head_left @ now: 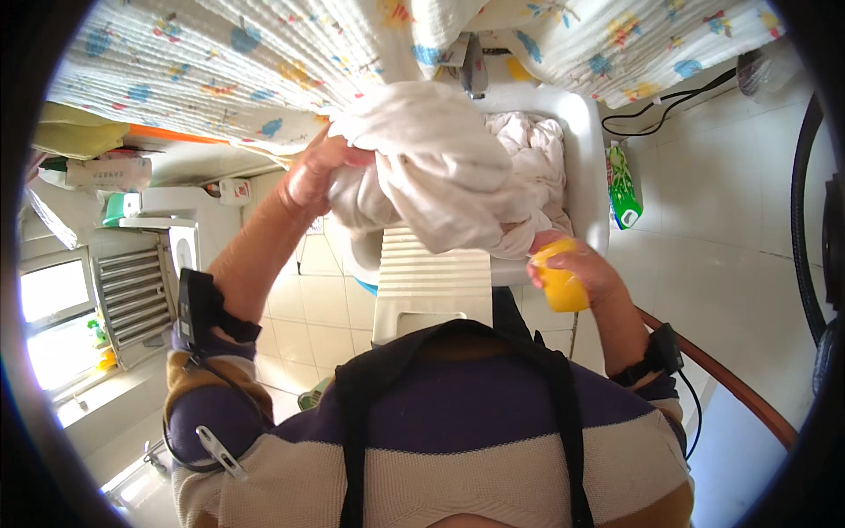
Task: The person hand washes a white cloth in a sink using a yellow sponge. They repeatedly scrub, rinse, and wring the cloth while keeping it in the sink basin.
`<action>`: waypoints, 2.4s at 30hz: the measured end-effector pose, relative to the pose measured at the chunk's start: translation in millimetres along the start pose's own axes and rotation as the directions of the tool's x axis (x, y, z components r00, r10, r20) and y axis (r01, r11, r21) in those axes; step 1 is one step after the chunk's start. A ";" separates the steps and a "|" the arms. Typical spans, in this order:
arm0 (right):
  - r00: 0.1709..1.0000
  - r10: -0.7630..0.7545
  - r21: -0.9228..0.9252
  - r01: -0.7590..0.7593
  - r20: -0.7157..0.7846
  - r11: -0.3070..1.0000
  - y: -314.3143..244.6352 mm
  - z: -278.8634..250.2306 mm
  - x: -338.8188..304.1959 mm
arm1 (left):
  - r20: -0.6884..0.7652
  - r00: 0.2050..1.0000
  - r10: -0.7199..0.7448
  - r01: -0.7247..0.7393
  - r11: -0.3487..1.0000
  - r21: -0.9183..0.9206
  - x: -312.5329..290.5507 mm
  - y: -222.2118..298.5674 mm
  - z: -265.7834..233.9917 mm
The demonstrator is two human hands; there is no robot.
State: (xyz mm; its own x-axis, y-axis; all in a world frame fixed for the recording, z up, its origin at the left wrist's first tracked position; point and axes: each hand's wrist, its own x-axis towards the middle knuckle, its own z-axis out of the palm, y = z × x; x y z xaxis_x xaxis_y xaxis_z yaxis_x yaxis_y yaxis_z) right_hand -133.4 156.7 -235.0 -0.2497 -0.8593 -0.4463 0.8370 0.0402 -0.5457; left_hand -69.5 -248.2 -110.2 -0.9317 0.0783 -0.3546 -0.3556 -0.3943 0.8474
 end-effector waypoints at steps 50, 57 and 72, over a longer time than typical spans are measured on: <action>0.787 -0.352 -0.855 0.405 0.507 -0.325 56.7 106.9 203.7 | -0.621 0.782 0.055 0.360 0.773 0.523 -88.6 -177.8 -33.5; 0.776 -0.340 -0.777 0.287 0.532 -0.561 21.6 47.8 188.8 | -0.678 0.735 -0.014 0.384 0.833 0.398 -84.0 -170.4 -37.6; 0.799 -0.508 -0.936 0.188 0.322 -0.298 33.8 65.9 244.8 | -0.527 0.775 -0.349 0.031 0.854 -0.519 -72.8 -179.7 -53.3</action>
State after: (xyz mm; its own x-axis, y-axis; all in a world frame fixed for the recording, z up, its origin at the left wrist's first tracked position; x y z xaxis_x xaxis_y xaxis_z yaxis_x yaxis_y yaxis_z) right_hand -134.2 -85.9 -316.1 -0.4678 -0.8711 0.1496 -0.7522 0.3035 -0.5849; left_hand 66.2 -231.9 -257.7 -0.5593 -0.2844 -0.7787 -0.2947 -0.8098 0.5074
